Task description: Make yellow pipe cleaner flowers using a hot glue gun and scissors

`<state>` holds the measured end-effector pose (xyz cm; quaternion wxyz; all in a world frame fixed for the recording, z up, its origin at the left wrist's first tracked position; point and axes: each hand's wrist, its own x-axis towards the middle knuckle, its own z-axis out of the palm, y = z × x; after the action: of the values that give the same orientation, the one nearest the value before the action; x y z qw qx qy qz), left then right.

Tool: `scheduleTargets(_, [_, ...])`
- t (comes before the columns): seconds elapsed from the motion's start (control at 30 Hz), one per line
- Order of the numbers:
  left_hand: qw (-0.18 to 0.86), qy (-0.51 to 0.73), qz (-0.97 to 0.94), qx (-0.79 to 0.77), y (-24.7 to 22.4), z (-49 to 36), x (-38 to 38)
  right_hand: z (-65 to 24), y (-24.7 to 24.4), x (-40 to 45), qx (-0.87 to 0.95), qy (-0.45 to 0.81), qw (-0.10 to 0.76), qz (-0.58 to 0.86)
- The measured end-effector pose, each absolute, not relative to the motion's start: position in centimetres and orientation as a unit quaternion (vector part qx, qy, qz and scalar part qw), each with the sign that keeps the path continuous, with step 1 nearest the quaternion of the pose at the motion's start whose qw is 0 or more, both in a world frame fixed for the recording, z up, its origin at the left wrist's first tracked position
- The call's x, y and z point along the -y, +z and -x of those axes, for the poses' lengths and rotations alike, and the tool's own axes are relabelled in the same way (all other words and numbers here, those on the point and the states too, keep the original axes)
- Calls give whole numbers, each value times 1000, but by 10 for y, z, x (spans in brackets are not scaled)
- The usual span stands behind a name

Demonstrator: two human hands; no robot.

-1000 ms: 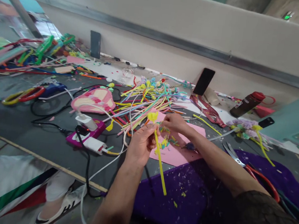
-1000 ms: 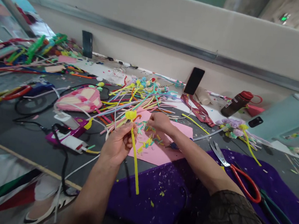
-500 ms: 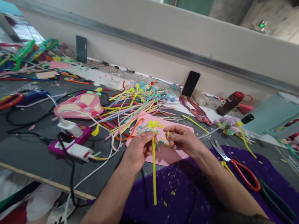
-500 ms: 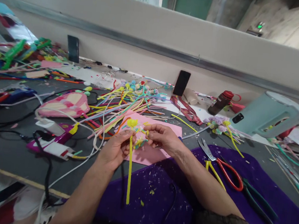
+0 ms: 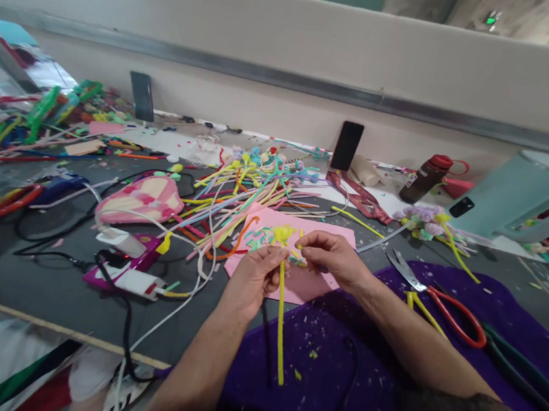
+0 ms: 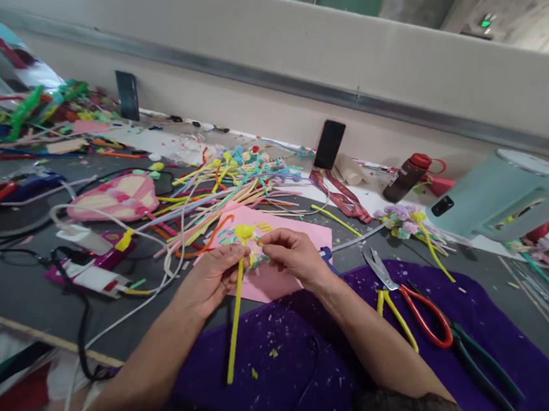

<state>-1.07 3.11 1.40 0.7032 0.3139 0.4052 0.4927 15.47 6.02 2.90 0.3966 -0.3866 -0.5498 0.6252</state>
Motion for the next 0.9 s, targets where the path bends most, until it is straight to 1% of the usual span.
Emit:
scheduleTargets(0.13, [716, 470, -323, -404, 13, 9, -30, -153, 32, -55, 617, 550, 398, 398])
scheduleTargets(0.23, [714, 465, -334, -403, 11, 8, -28, -152, 34, -49, 696, 455, 394, 391])
scheduleTargets(0.33, [710, 456, -351, -406, 11, 9, -28, -153, 39, -44, 769, 356, 364, 388])
scheduleTargets(0.4, [703, 448, -367, -412, 11, 9, -27, -154, 42, -43, 794, 320, 345, 386])
scheduleTargets(0.47, [697, 447, -379, -413, 11, 8, -27, -155, 44, -42, 797, 311, 343, 387])
scheduleTargets(0.53, [700, 446, -379, -409, 11, 8, -27, -155, 45, -43, 785, 323, 348, 397])
scheduleTargets(0.6, [710, 442, -372, -403, 12, 8, -26, -155, 45, -44, 763, 361, 351, 406])
scheduleTargets(0.7, [728, 433, -354, -397, 14, 8, -26, -156, 44, -45, 697, 491, 341, 397])
scheduleTargets(0.8, [748, 433, -336, -374, 16, 9, -25, -158, 43, -47, 619, 629, 315, 351])
scheduleTargets(0.9, [771, 427, -321, -348, 16, 10, -26, -159, 39, -49, 569, 692, 310, 318])
